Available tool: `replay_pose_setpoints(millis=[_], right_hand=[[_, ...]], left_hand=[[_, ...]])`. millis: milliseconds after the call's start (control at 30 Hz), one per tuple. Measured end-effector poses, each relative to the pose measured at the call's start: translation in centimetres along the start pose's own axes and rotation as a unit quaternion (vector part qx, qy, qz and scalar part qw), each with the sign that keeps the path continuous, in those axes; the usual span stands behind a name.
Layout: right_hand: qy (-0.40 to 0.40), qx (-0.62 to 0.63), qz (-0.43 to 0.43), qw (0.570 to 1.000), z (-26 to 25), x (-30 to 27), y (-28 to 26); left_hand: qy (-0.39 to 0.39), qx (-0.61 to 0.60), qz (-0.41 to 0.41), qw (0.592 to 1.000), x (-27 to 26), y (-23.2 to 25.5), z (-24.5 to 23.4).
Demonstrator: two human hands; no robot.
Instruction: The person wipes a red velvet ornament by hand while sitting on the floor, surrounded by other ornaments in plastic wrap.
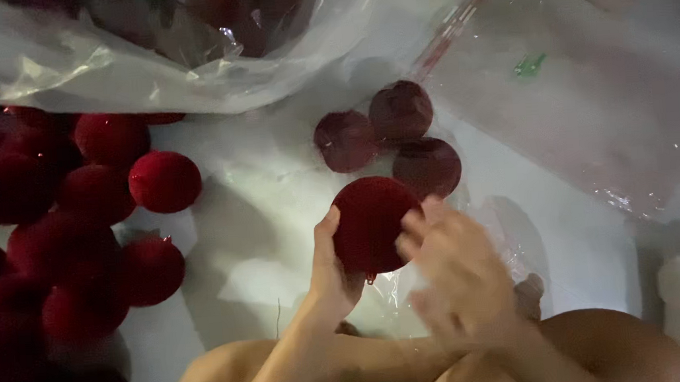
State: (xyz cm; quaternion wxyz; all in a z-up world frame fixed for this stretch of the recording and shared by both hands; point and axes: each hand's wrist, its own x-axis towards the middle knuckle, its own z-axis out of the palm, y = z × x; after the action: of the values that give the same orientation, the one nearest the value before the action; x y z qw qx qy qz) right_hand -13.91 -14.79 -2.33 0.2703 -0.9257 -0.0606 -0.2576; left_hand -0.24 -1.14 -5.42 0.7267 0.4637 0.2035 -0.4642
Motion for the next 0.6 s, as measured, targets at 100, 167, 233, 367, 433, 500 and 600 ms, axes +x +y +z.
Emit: replay_pose_setpoints(millis=[100, 167, 233, 367, 433, 500, 600], right_hand=[[-0.026, 0.007, -0.076, 0.997, 1.5, 0.8, -1.7], [-0.036, 0.021, -0.061, 0.997, 2.1, 0.6, -1.3], [-0.046, 0.033, -0.05, 0.997, 2.1, 0.9, -1.0], [0.018, 0.04, -0.047, 0.998, 2.2, 1.5, -0.7], [0.021, 0.038, -0.036, 0.998, 2.1, 1.3, -0.5], [0.007, 0.059, -0.027, 0.998, 1.8, 1.5, -0.7], [0.043, 0.04, -0.04, 0.997, 2.4, 1.5, -0.3]], left_hand=[[-0.12, -0.097, 0.029, 0.988, 0.3, -1.5, -0.1], [-0.076, -0.075, -0.008, 0.994, -0.5, -0.9, -0.1], [-0.035, -0.055, -0.042, 0.997, -0.6, -0.9, 0.0], [-0.045, -0.002, -0.075, 0.996, -0.7, -0.8, -0.2], [-0.07, 0.002, -0.056, 0.996, -0.7, -1.0, -0.3], [-0.132, -0.078, -0.058, 0.986, -0.3, -1.4, -0.7], [-0.098, -0.024, -0.058, 0.993, -1.0, -0.8, 0.0]])
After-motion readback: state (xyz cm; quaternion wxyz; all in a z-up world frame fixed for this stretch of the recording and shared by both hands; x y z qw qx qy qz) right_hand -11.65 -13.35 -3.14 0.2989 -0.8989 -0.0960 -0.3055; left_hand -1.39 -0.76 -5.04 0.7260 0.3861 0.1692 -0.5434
